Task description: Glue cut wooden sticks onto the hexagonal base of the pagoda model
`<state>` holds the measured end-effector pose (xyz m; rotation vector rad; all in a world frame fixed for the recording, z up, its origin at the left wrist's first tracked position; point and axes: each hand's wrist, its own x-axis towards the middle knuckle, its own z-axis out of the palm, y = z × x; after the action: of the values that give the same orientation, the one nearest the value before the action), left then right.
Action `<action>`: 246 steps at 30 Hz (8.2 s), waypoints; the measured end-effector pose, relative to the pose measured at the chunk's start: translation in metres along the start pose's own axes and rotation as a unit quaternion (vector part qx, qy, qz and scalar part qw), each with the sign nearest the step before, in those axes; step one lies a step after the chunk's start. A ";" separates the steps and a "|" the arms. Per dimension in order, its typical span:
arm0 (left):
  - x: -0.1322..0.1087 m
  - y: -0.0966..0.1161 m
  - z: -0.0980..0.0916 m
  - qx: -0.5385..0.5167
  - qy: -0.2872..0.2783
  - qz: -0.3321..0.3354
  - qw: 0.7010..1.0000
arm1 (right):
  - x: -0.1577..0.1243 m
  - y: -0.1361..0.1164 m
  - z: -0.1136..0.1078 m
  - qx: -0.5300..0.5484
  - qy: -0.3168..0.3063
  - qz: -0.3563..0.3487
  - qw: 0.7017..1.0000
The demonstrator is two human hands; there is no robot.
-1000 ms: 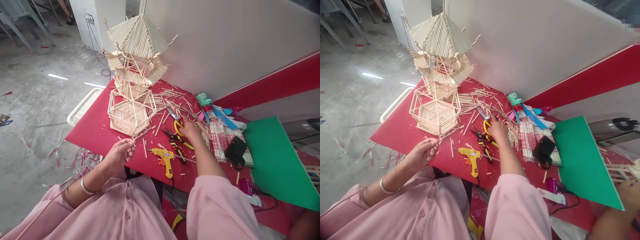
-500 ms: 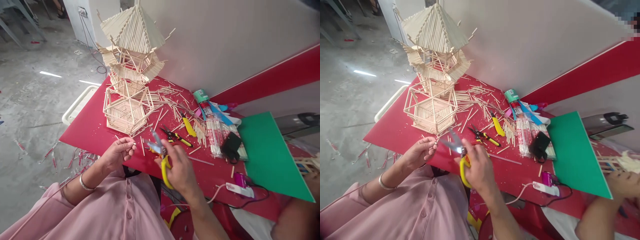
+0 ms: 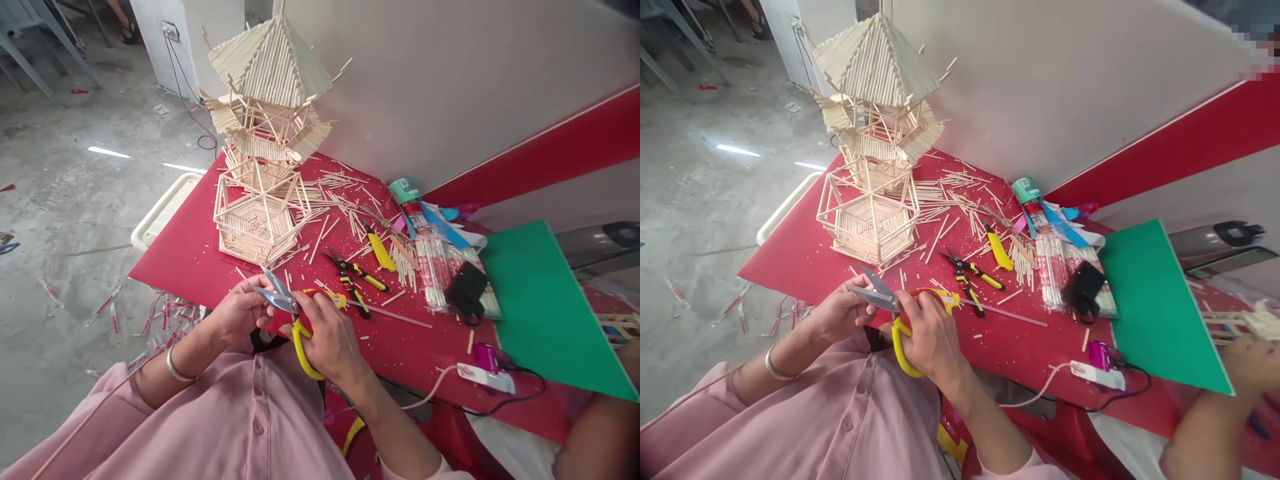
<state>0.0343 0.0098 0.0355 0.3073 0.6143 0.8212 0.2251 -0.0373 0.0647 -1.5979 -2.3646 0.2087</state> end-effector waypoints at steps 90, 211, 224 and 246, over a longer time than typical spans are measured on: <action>0.128 -0.021 0.082 -0.058 -0.016 -0.093 0.994 | 0.018 0.113 -0.035 -0.032 -0.023 0.097 0.995; -0.008 0.027 -0.030 -0.066 0.162 0.081 0.981 | 0.076 -0.069 0.044 0.090 0.190 0.000 0.978; -0.003 0.036 -0.045 -0.064 0.143 0.058 0.986 | 0.091 -0.074 0.059 0.027 0.178 -0.049 0.982; -0.001 0.039 -0.048 -0.170 0.157 0.095 0.968 | 0.113 -0.076 0.066 -0.056 0.153 -0.011 0.987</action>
<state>-0.0192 0.0357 0.0171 -0.0819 0.7327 1.1537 0.0982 0.0409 0.0389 -1.5264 -2.1880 -0.1668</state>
